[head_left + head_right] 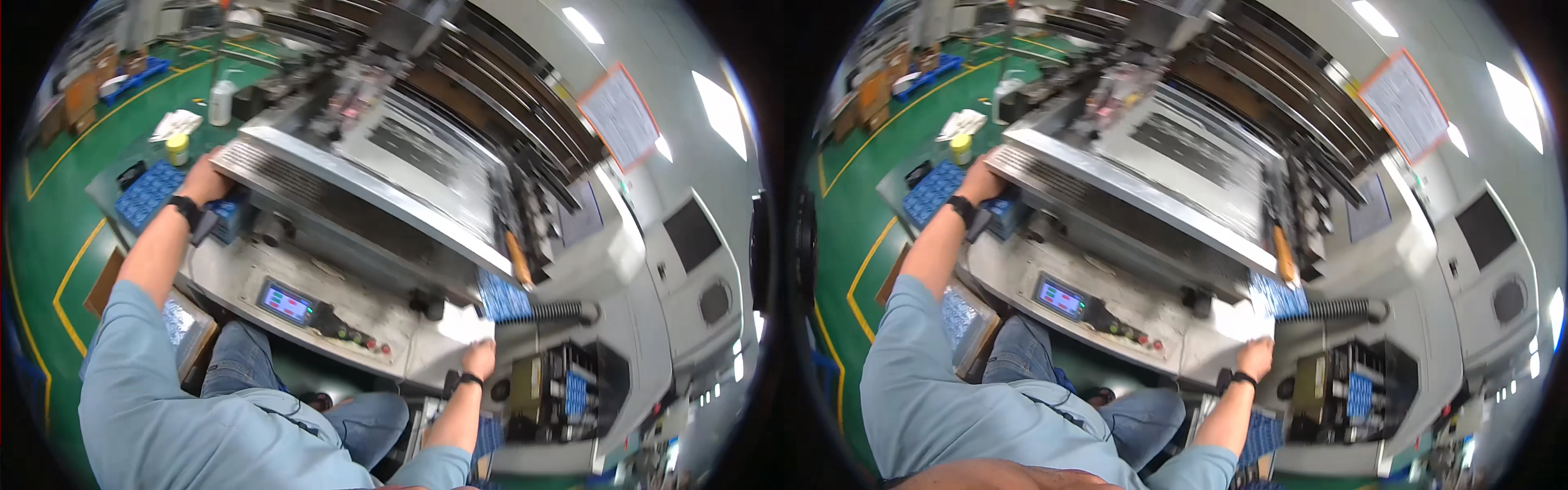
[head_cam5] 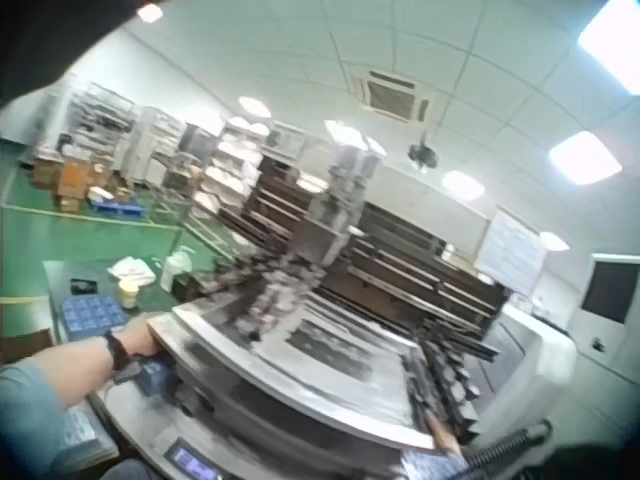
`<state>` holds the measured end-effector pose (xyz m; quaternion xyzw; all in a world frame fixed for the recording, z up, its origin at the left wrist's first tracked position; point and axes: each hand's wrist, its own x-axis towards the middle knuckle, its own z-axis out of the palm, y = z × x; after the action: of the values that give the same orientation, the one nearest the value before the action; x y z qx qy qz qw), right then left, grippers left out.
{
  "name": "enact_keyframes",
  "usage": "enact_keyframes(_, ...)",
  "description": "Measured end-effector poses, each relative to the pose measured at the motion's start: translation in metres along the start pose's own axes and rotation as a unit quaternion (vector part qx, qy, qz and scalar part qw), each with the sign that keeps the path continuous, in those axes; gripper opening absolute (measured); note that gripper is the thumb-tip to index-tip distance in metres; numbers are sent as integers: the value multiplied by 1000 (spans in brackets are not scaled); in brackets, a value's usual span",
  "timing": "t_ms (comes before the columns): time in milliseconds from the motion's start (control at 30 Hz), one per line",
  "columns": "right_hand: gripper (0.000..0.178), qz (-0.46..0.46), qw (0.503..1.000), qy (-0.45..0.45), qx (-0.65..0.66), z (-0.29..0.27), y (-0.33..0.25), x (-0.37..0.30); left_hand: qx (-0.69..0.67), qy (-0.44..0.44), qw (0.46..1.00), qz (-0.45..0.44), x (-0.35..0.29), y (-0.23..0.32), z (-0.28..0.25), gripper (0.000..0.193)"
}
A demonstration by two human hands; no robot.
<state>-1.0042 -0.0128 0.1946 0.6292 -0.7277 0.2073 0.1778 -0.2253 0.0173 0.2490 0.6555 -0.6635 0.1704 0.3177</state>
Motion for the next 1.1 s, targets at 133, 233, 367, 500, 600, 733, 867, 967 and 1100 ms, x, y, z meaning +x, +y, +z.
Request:
enact_keyframes(133,39,-51,999,20,-3,-21,27,21,-90,0,994,-57,20,4,-4,27)
enact_keyframes(233,44,103,957,-52,268,-90,-31,36,-66,-52,989,-123,22,-6,-25,27)
enact_keyframes(367,31,252,617,-94,740,-171,-100,28,-32,-81,988,-128,24,3,-29,27)
enact_keyframes(500,22,237,549,-79,798,-189,-118,33,-39,-75,989,-123,28,6,-29,28)
enact_keyframes(600,19,248,550,-77,794,-191,-126,41,-54,-71,985,-146,27,1,-28,30)
enact_keyframes(733,17,247,570,-68,781,-186,-131,47,-72,-74,978,-182,29,4,-35,35)
enact_keyframes(867,14,253,570,-54,780,-191,-114,42,-68,-58,977,-192,32,35,-59,37)
enact_keyframes(967,11,244,575,-60,778,-206,-86,25,-52,-44,979,-192,26,33,-66,37)
enact_keyframes(1100,11,271,600,-35,751,-250,-23,-20,-59,-67,980,-180,24,32,-65,36)
